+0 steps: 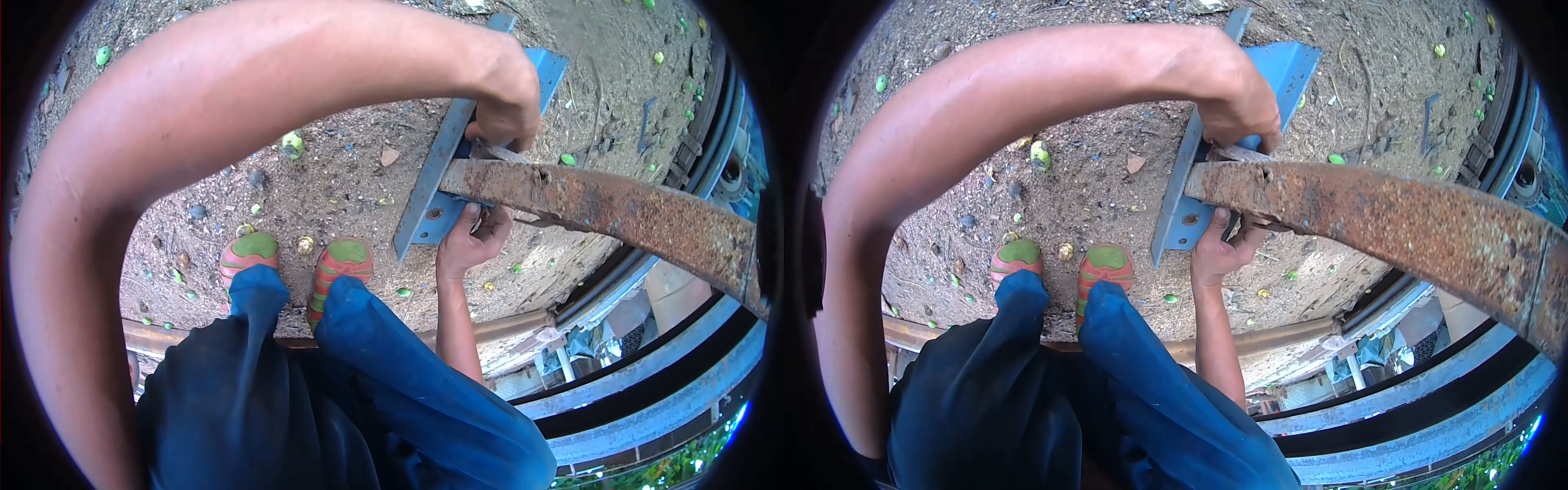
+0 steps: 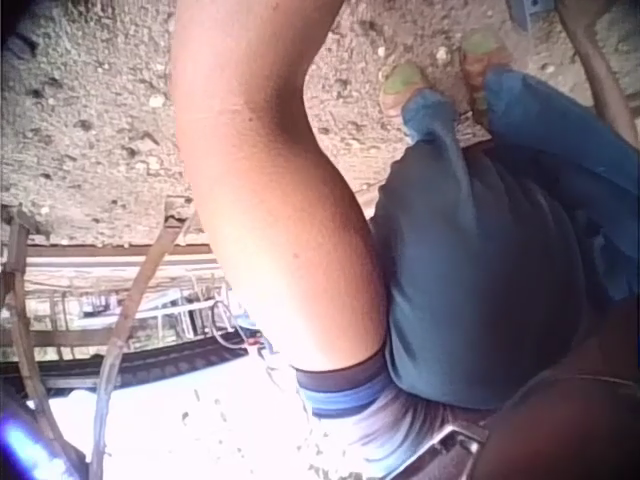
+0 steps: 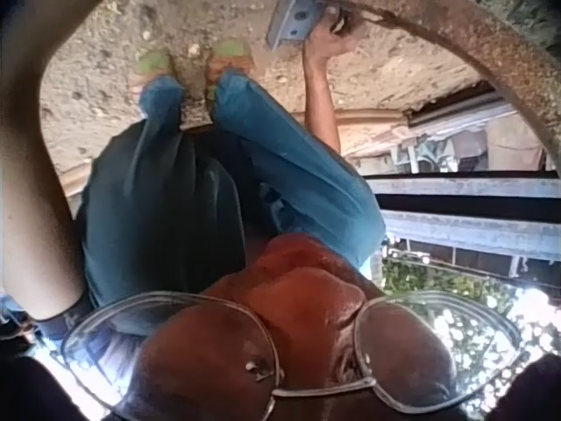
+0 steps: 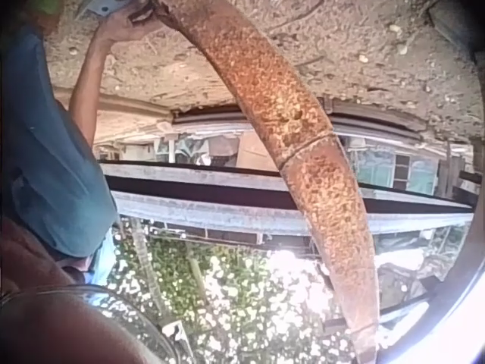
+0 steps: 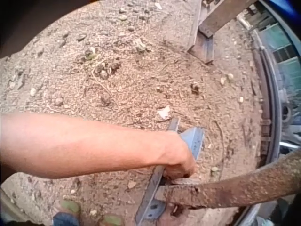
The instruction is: Marking positions on a metal beam using a guide bracket and a marker.
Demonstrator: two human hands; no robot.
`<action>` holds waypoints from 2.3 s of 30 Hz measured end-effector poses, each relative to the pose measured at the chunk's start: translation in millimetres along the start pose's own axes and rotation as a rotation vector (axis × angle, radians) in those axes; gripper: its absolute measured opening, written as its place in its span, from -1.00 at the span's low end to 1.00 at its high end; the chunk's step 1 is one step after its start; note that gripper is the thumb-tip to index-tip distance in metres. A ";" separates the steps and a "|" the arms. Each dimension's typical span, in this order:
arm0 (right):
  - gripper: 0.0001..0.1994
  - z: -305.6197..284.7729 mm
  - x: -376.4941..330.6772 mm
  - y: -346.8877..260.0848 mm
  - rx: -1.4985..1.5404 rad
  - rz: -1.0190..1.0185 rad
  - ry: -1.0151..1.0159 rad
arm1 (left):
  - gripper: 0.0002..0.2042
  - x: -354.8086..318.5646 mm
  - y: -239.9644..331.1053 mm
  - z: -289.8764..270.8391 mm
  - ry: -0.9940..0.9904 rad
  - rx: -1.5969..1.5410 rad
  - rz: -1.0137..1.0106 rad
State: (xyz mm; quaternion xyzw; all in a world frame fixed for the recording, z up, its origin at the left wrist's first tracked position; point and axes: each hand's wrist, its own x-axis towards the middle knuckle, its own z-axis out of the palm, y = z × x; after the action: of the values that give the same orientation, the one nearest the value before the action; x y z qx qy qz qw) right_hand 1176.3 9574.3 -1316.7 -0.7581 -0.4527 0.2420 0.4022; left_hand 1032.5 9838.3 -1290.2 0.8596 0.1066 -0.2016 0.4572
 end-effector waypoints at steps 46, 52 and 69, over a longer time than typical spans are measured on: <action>-0.58 -16.2 15.6 3.0 -0.253 -0.223 0.083 | -0.92 -56.9 -1.9 17.7 1.186 -0.861 -0.207; -0.59 -19.1 12.7 -5.3 -0.214 -0.218 0.029 | -0.64 -124.6 -15.1 122.3 0.797 -1.815 0.375; -0.23 -20.6 4.2 -16.6 -0.380 -0.228 -0.036 | -0.13 -82.1 72.9 129.7 0.692 -1.429 -0.060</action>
State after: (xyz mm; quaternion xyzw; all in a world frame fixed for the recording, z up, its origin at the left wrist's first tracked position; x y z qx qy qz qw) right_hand 1185.2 9574.4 -1291.4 -0.7598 -0.5801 0.1188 0.2686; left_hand 953.5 9690.1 -1264.5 0.3688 0.3693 0.1818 0.8334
